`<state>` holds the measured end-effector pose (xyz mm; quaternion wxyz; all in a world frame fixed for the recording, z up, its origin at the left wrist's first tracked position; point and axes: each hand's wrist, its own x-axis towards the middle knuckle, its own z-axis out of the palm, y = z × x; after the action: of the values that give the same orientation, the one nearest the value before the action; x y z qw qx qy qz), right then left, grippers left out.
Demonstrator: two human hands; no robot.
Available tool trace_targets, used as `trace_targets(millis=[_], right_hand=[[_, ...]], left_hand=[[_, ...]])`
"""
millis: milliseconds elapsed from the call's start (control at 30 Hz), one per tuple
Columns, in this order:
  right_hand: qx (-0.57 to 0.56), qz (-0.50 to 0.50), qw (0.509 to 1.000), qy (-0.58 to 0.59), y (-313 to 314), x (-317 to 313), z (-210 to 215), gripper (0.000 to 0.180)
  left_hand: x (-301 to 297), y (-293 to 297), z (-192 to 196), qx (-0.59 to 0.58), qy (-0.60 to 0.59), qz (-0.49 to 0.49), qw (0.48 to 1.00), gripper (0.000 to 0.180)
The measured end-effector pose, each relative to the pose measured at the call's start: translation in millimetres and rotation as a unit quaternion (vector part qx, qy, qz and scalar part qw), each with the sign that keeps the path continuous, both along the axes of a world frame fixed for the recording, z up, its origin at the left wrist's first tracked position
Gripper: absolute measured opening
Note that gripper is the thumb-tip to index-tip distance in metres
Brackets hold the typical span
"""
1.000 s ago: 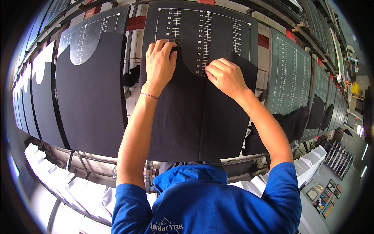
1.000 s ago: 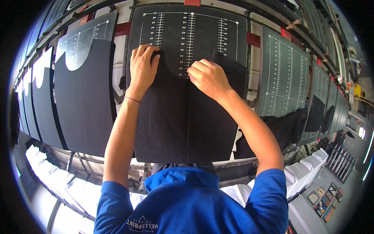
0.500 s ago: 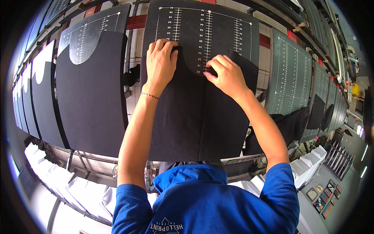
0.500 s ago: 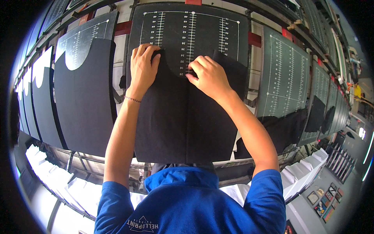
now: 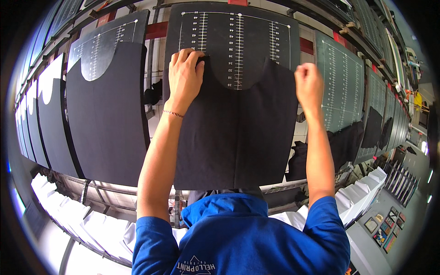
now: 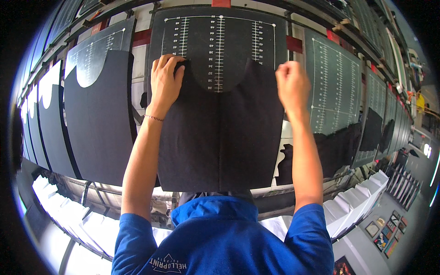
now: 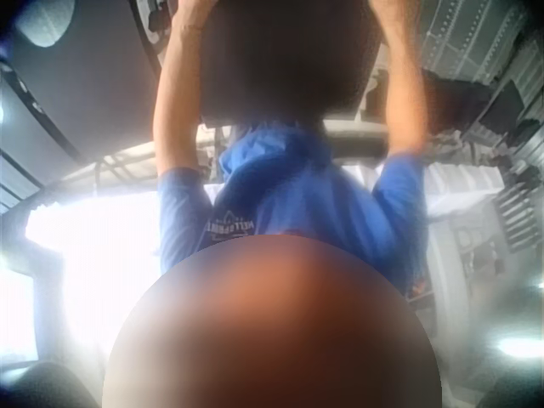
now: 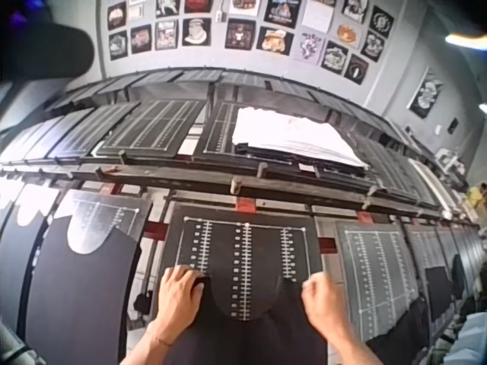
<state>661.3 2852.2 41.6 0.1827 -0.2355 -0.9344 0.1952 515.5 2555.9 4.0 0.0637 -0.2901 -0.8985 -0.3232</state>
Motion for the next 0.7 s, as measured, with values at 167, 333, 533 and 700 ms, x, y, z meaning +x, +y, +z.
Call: trace_targets(millis=[167, 333, 533, 700], right_hand=[[-0.094, 0.135, 0.986, -0.003, -49.2, 4.7, 1.8, 0.015], [0.006, 0.195, 0.979, -0.055, -104.5, -16.1, -21.8, 0.014], [0.107, 0.223, 0.963, -0.106, -111.8, -21.2, -22.5, 0.012], [0.050, 0.165, 0.971, -0.165, -87.0, -29.8, -11.4, 0.015]], left_hand=[[12.7, 13.1, 4.4, -0.026, 0.037, 0.007, 0.999, 0.021], [9.5, 7.8, 2.5, -0.010, 0.009, 0.018, 1.000, 0.023], [7.3, 5.2, -0.4, -0.012, 0.025, 0.007, 1.000, 0.023], [5.4, 8.1, -1.4, 0.000, 0.023, -0.004, 1.000, 0.023]])
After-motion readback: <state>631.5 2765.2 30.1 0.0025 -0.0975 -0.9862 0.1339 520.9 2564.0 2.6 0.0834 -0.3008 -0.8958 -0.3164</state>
